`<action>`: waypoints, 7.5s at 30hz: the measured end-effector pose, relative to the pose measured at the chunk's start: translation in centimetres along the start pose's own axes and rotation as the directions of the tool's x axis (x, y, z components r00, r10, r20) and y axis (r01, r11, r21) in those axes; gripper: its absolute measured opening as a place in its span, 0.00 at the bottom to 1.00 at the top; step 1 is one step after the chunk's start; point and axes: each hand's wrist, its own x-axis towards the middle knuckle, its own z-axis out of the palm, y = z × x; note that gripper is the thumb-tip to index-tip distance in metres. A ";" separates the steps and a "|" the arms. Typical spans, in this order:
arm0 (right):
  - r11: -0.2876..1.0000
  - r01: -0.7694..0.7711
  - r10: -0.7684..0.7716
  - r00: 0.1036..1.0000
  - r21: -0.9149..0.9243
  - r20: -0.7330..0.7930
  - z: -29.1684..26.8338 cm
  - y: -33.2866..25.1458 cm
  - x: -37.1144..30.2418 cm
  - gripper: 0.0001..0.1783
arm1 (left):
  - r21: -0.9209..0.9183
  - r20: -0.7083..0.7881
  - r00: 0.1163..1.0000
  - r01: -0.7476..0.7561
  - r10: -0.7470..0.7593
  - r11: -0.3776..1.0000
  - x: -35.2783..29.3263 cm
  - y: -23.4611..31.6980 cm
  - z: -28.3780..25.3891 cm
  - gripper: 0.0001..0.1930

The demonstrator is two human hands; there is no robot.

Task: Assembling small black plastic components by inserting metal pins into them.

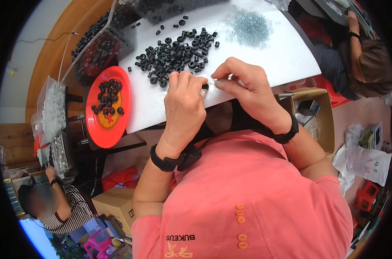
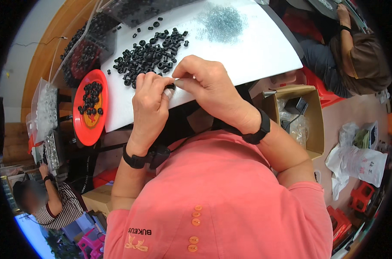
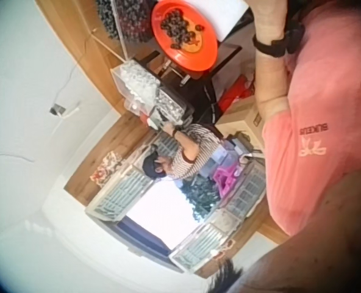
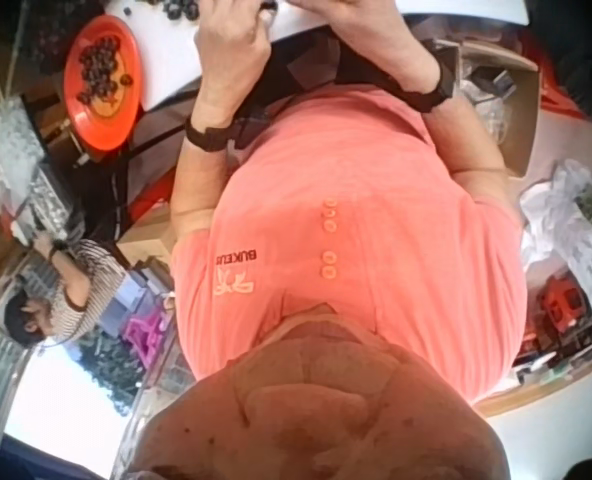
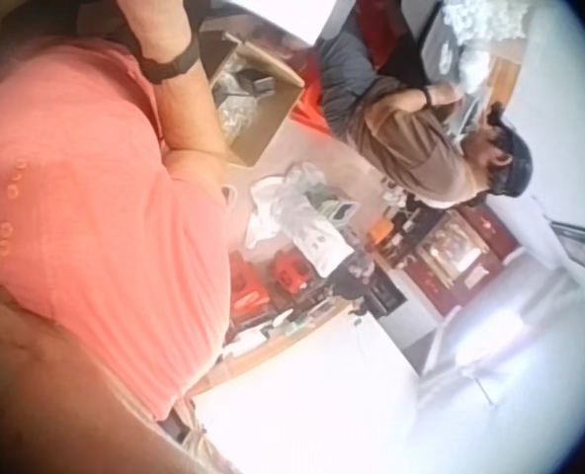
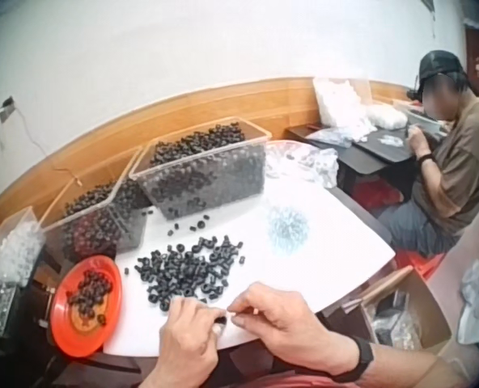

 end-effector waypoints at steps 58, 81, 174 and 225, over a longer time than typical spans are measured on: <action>0.519 0.241 -0.203 0.967 -0.820 0.156 -1.4 2.2 0.9 0.08 | -0.895 0.404 0.817 0.446 -0.411 0.009 -0.7 0.1 -0.9 0.12; 0.992 0.089 -0.092 0.995 -0.086 -0.032 0.3 0.0 0.5 0.04 | -0.863 0.426 0.791 0.501 -0.439 0.067 -0.7 0.0 -0.5 0.11; 0.743 0.327 -0.359 0.931 -0.584 0.065 2.1 -0.2 -0.2 0.15 | -0.820 0.391 0.812 0.521 -0.433 0.237 -1.0 0.9 0.1 0.06; 0.814 0.338 -0.364 0.930 -0.472 0.038 2.7 -0.1 0.0 0.16 | -0.870 0.335 0.810 0.462 -0.481 0.172 -1.7 1.1 0.3 0.06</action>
